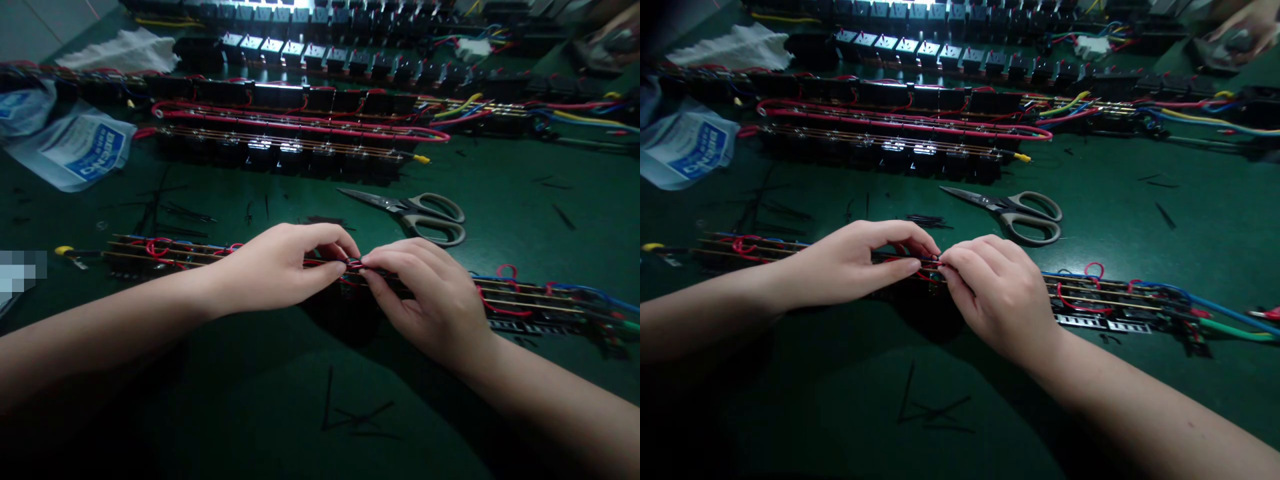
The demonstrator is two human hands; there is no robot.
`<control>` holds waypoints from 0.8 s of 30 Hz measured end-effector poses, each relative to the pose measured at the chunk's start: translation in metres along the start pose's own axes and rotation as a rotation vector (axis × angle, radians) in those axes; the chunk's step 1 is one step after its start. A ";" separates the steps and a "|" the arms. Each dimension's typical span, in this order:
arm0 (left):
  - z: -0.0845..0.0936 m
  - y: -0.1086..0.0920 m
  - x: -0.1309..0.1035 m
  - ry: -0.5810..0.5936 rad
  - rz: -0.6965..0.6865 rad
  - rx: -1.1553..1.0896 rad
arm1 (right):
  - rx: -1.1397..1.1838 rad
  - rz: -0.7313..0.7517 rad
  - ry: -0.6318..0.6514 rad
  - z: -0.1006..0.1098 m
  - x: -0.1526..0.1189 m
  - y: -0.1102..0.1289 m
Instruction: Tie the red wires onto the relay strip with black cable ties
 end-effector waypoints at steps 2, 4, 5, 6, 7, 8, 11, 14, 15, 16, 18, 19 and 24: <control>0.000 -0.001 0.000 0.001 -0.001 0.005 | -0.001 0.004 -0.001 0.000 0.000 0.000; 0.000 -0.001 0.000 0.001 -0.006 0.009 | 0.001 0.003 -0.002 0.000 0.001 0.001; 0.000 -0.001 0.000 0.000 -0.008 0.010 | 0.001 0.002 -0.004 0.000 0.001 0.001; 0.000 -0.001 -0.001 -0.001 -0.010 0.012 | 0.001 0.001 -0.007 0.000 0.001 0.001; 0.000 -0.001 -0.001 -0.001 -0.011 0.013 | -0.001 0.000 -0.009 0.001 0.001 0.001; 0.000 -0.001 -0.001 -0.001 -0.011 0.014 | -0.003 -0.002 -0.013 0.001 0.001 0.001; 0.000 -0.001 -0.001 -0.002 -0.011 0.015 | 0.000 -0.019 -0.019 0.001 0.000 0.001; 0.000 -0.001 -0.001 -0.003 -0.014 0.017 | 0.017 -0.042 -0.025 0.001 -0.001 0.000; 0.000 -0.001 -0.001 -0.003 -0.014 0.019 | 0.022 -0.044 -0.025 0.001 -0.001 -0.001; 0.000 -0.001 -0.001 -0.003 -0.014 0.021 | 0.024 -0.042 -0.024 0.000 -0.001 -0.001; 0.000 -0.002 -0.001 -0.004 -0.014 0.024 | 0.025 -0.032 -0.022 0.000 0.000 -0.001; 0.000 -0.002 -0.001 -0.006 -0.013 0.024 | 0.023 -0.028 -0.020 0.000 0.000 -0.001; 0.000 -0.002 -0.002 -0.013 -0.014 0.024 | 0.014 -0.031 -0.012 0.000 0.000 -0.001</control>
Point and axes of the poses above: each hand's wrist, its own x-axis towards the middle knuckle, its own z-axis out of the back of the hand, y = z × x, the point moved 6 cm from there along x, towards the middle knuckle, and after that the axes turned 15 degrees about z, right-handed, at the moved point
